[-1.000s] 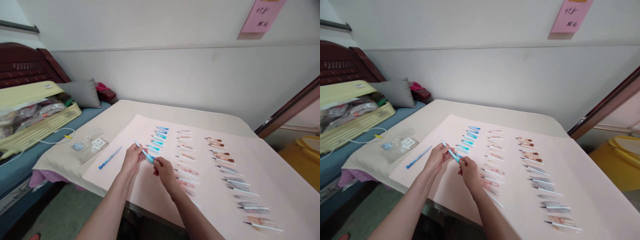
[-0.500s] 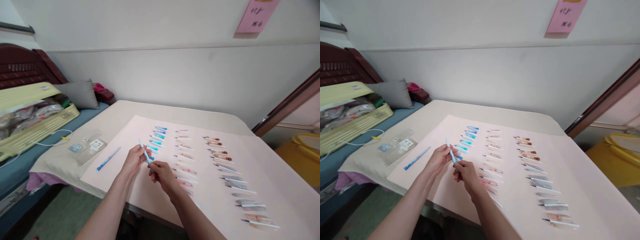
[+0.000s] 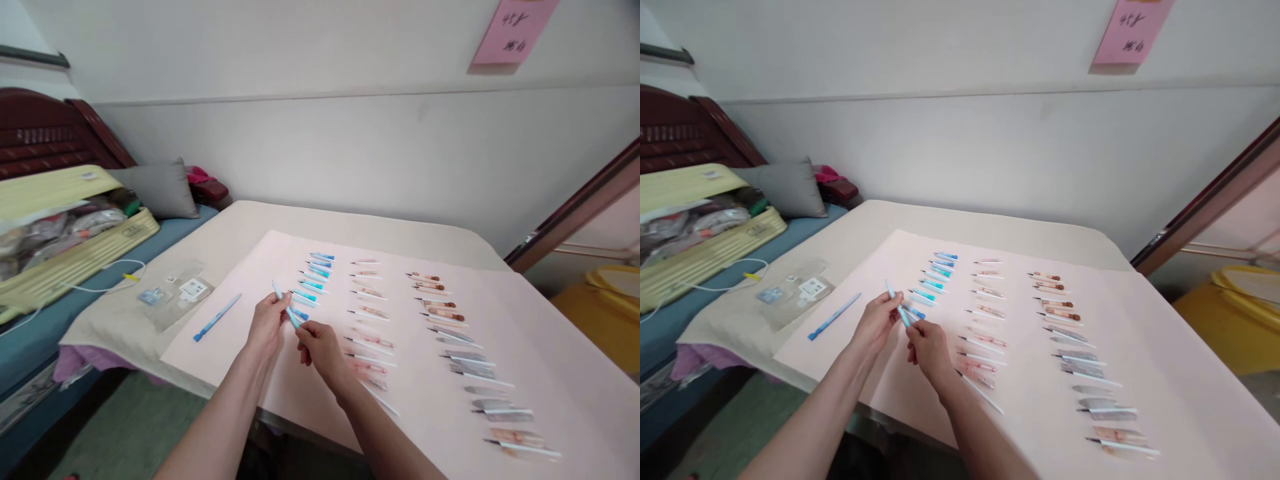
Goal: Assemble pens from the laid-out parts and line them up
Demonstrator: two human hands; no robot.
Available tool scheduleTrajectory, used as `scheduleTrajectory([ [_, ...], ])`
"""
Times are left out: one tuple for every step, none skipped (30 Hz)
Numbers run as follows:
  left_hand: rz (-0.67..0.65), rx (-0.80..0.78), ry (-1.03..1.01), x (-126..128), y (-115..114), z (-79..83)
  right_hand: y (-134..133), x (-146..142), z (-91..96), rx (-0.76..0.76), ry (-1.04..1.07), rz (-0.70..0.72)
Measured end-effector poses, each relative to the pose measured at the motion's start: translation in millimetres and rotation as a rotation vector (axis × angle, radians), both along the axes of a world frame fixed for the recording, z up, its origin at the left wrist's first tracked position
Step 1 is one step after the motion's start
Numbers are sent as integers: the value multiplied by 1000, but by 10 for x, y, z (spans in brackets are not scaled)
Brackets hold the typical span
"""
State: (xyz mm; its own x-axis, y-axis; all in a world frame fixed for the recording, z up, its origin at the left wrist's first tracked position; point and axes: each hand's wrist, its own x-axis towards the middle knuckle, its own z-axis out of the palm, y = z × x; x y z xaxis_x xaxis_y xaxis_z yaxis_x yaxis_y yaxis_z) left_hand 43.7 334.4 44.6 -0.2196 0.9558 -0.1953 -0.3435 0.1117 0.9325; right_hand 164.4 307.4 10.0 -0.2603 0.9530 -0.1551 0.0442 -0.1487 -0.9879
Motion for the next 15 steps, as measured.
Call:
scheduleTrajectory([
  [6, -2, -14, -6, 5, -7, -1, -1, -6, -4, 0, 2],
  [9, -4, -33, -13, 7, -10, -1, -1, -12, -9, 0, 0],
  [9, -8, -54, -20, 7, -10, 0, 0, -16, -16, 0, -5],
  [4, -15, -77, -26, 5, -7, 2, 2, -19, -22, -1, -12],
  [-8, -25, -99, -31, 1, -1, 4, 4, -20, -28, -6, -19],
  [-25, -35, -118, -33, -3, 5, 6, 6, -19, -30, -13, -26],
  [-39, -41, -126, -35, -7, 9, 8, 7, -17, -27, -22, -31],
  [-48, -42, -123, -35, -9, 11, 8, 7, -15, -17, -33, -35],
  [-47, -39, -106, -36, -9, 8, 8, 7, -13, -3, -46, -37],
  [-30, -32, -75, -37, -5, 0, 7, 6, -11, 11, -59, -35],
  [-4, -25, -36, -41, 2, -11, 5, 5, -11, 20, -68, -29],
  [24, -19, 3, -47, 11, -23, 3, 4, -12, 23, -72, -22],
  [46, -17, 32, -53, 21, -35, 1, 3, -14, 19, -67, -13],
  [58, -16, 44, -61, 30, -44, 0, 2, -17, 8, -55, -4],
  [58, -16, 37, -67, 36, -50, 1, 3, -21, -5, -36, 2],
])
